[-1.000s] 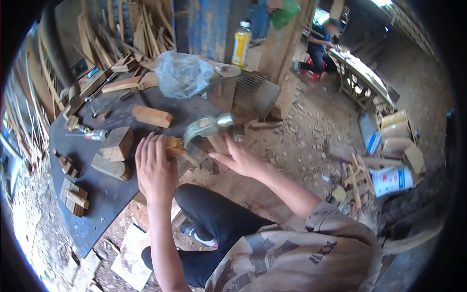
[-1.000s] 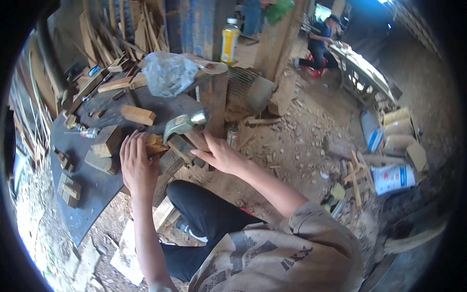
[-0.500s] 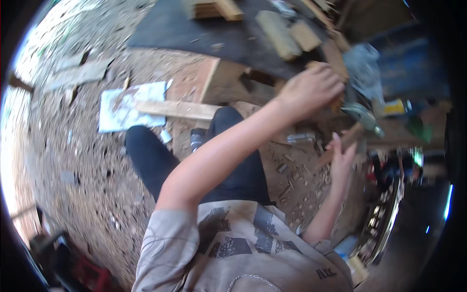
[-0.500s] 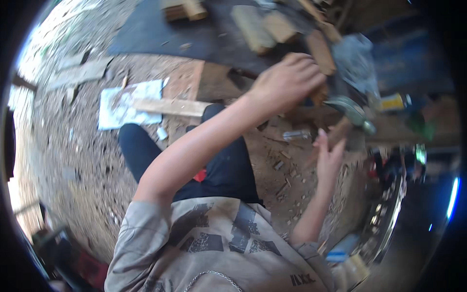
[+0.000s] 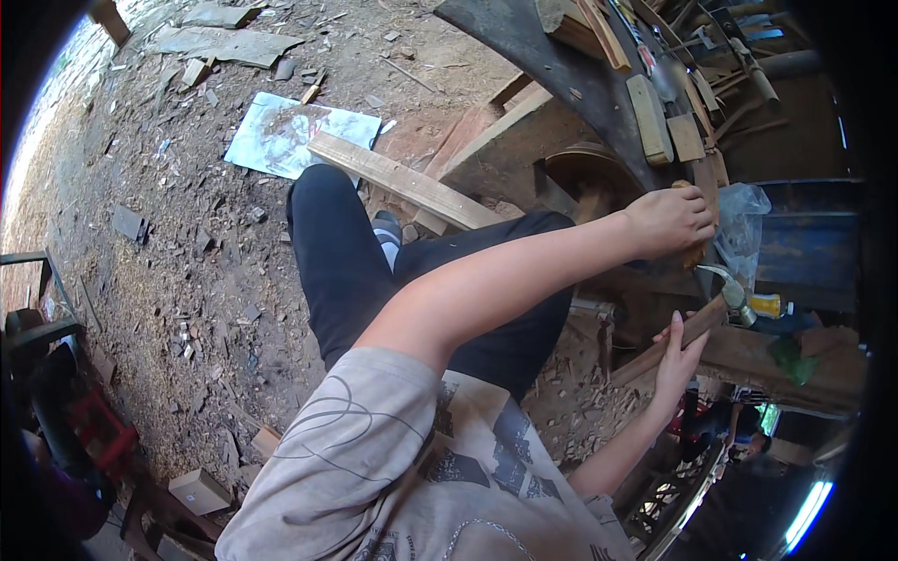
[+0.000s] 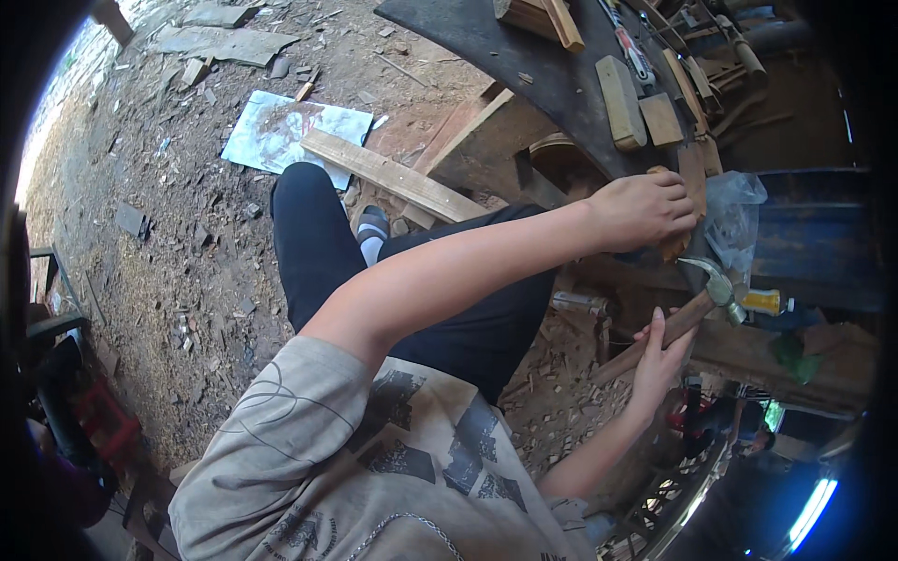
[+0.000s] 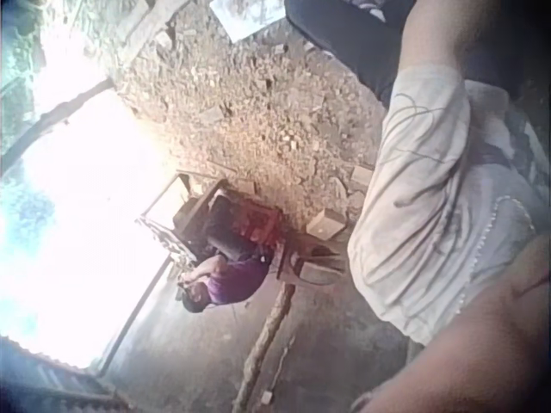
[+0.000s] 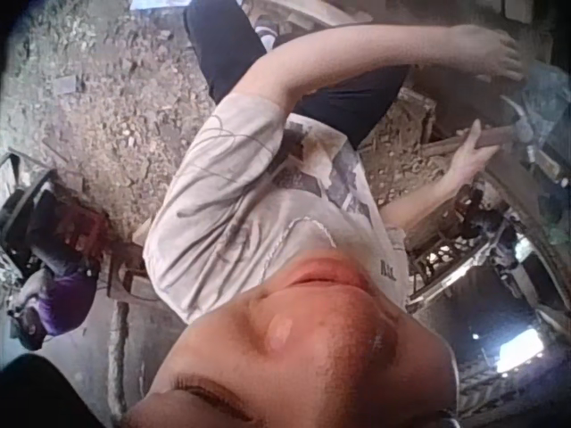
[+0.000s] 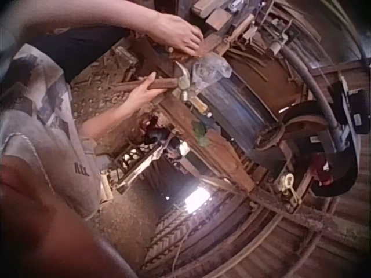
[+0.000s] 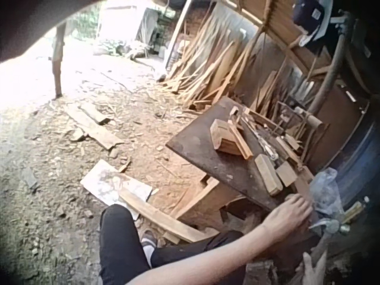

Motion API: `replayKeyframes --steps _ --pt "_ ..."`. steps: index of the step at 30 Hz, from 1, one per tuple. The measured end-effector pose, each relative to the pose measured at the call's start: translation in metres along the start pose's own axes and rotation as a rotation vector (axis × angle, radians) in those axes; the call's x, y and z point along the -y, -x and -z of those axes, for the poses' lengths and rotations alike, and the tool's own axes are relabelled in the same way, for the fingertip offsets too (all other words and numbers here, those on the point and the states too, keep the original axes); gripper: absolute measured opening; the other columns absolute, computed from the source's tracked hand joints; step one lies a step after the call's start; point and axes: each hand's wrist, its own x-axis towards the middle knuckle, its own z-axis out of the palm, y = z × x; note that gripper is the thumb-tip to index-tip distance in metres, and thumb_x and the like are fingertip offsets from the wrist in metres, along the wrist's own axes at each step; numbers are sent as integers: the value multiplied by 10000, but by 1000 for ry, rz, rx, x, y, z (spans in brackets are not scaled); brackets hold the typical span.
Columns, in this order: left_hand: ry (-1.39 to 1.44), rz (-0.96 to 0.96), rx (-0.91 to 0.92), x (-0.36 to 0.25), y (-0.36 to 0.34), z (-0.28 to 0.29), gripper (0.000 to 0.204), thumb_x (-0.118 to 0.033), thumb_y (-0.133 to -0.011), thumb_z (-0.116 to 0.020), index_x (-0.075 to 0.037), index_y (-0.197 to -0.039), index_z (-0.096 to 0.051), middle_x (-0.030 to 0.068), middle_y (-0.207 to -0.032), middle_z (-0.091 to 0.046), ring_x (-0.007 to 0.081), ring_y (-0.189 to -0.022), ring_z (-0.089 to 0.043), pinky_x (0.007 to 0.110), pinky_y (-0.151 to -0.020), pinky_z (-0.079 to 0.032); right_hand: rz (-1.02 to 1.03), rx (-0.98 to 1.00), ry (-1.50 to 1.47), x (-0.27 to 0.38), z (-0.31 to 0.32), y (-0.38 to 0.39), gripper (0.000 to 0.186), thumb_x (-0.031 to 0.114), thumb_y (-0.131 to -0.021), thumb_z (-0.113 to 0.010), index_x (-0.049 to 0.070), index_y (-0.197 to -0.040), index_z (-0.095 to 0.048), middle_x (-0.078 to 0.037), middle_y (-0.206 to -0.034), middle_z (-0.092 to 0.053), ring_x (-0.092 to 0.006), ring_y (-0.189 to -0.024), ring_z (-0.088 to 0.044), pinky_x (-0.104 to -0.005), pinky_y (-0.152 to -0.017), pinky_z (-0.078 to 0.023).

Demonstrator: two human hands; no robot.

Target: The person assembles wooden blocks into joints by hammering them together.

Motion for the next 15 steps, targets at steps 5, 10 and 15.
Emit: replayKeyframes --steps 5,10,15 --pt "-37 2 -120 -1 0 -6 265 -186 -845 -633 -106 -1097 -625 25 -1020 -646 217 -1088 -627 360 -1063 -446 -74 34 -5 1 -1 -2 430 238 -1051 -651 39 -1387 -471 -63 -891 -570 -121 -731 -590 -290 -705 -535" --pt "-30 -22 -58 0 1 -16 222 -191 -865 -616 -112 -1071 -637 17 -1001 -652 212 -1047 -637 363 -1029 -460 43 -44 -7 -6 -10 -4 401 226 -1055 -645 30 -1365 -481 -62 -876 -570 -124 -734 -587 -288 -712 -524" --pt "-87 -26 -178 0 0 -18 204 -191 -873 -610 -118 -1060 -642 8 -988 -651 205 -1026 -640 359 -1017 -462 79 -55 22 -10 -14 -3 399 250 -1052 -651 42 -1353 -491 -47 -836 -563 -129 -741 -584 -297 -724 -526"
